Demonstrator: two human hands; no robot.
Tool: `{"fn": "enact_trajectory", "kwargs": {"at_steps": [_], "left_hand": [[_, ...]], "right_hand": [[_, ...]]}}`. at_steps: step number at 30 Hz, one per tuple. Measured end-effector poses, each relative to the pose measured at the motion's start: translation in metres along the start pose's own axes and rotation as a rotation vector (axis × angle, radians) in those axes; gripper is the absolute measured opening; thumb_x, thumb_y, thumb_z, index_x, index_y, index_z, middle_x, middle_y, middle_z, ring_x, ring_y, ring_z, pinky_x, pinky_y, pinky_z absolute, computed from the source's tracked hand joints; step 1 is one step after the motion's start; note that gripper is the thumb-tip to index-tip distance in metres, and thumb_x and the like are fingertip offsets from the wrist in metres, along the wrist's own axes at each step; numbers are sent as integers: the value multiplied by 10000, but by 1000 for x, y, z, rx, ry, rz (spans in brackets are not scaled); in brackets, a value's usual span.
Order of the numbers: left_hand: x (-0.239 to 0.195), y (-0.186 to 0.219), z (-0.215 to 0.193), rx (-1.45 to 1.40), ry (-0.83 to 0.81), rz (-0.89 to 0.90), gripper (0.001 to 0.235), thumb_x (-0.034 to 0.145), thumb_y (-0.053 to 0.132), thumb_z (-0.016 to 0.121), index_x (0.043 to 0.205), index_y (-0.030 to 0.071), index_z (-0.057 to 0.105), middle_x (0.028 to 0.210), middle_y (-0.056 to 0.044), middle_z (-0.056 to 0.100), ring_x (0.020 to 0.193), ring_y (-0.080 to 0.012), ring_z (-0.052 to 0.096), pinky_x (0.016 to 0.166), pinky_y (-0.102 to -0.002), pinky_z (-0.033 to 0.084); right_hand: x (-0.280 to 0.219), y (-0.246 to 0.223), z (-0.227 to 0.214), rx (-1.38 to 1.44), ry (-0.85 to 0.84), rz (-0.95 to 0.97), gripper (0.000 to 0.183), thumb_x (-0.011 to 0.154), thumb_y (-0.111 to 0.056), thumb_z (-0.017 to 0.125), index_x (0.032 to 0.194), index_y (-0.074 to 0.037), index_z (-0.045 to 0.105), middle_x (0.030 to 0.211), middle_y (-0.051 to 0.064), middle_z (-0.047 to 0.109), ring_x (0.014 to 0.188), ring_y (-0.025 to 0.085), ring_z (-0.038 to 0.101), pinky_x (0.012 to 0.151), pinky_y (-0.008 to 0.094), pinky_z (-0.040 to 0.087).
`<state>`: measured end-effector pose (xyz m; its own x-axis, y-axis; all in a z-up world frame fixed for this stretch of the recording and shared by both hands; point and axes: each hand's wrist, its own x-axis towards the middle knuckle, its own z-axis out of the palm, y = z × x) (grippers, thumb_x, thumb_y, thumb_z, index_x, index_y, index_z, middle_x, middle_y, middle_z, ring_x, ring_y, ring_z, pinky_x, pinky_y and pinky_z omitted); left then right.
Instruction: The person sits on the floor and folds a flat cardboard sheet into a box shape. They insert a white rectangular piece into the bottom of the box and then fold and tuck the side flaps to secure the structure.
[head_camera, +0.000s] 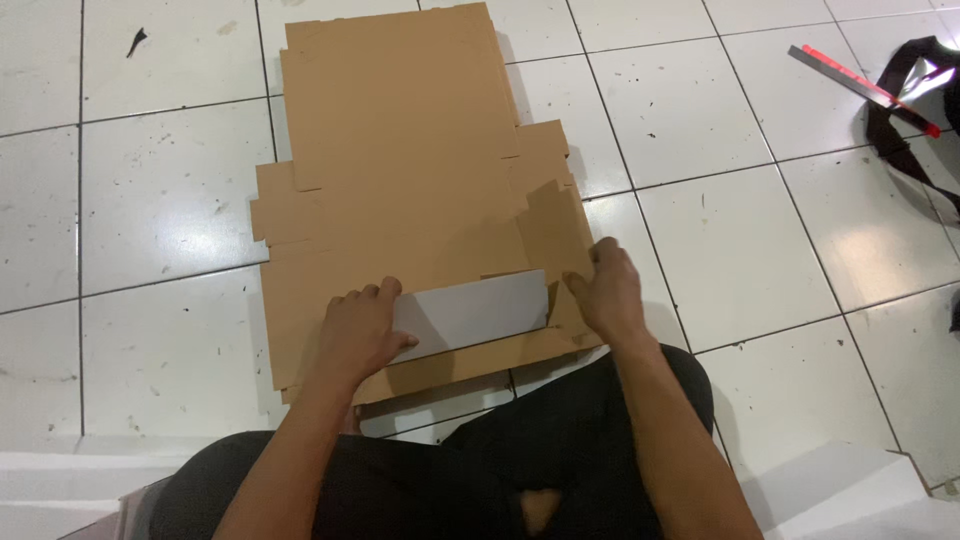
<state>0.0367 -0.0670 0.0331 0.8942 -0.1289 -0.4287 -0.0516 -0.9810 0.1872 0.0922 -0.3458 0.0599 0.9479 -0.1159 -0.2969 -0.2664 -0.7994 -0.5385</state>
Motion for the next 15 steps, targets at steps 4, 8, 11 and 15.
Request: {"fn": "enact_trajectory", "kwargs": {"at_steps": [4, 8, 11, 15], "left_hand": [[-5, 2, 5, -20, 65, -23, 631, 725, 378, 733, 1223, 124, 439, 1113, -156, 603, 1093, -318, 585, 942, -474, 420], [3, -6, 15, -17, 89, 3, 692, 746, 454, 676, 1296, 144, 395, 1190, -148, 566, 1141, -305, 547, 990, -470, 378], [8, -9, 27, -67, 99, -11, 651, 827, 546, 516, 1321, 140, 396, 1226, -150, 539, 1183, -307, 513, 1024, -481, 337], [9, -4, 24, -144, 168, -100, 691, 871, 598, 448, 1374, 128, 388, 1271, -160, 494, 1275, -319, 420, 1065, -500, 273]], "right_hand": [[-7, -7, 13, 5, -57, -43, 288, 871, -180, 523, 1096, -3, 488, 978, 165, 529, 997, 332, 557, 766, 450, 490], [-10, -13, 11, -6, -80, 36, 369, 913, -173, 464, 1231, 10, 431, 1128, 232, 541, 1082, 364, 545, 849, 482, 482], [-22, -20, 6, 33, -117, 92, 409, 934, -203, 420, 1298, -21, 373, 1091, 213, 554, 1036, 334, 569, 815, 465, 496], [-6, 6, 13, 73, -99, 75, 371, 963, -181, 390, 1297, -20, 372, 1092, 264, 554, 1058, 401, 565, 802, 519, 482]]}}
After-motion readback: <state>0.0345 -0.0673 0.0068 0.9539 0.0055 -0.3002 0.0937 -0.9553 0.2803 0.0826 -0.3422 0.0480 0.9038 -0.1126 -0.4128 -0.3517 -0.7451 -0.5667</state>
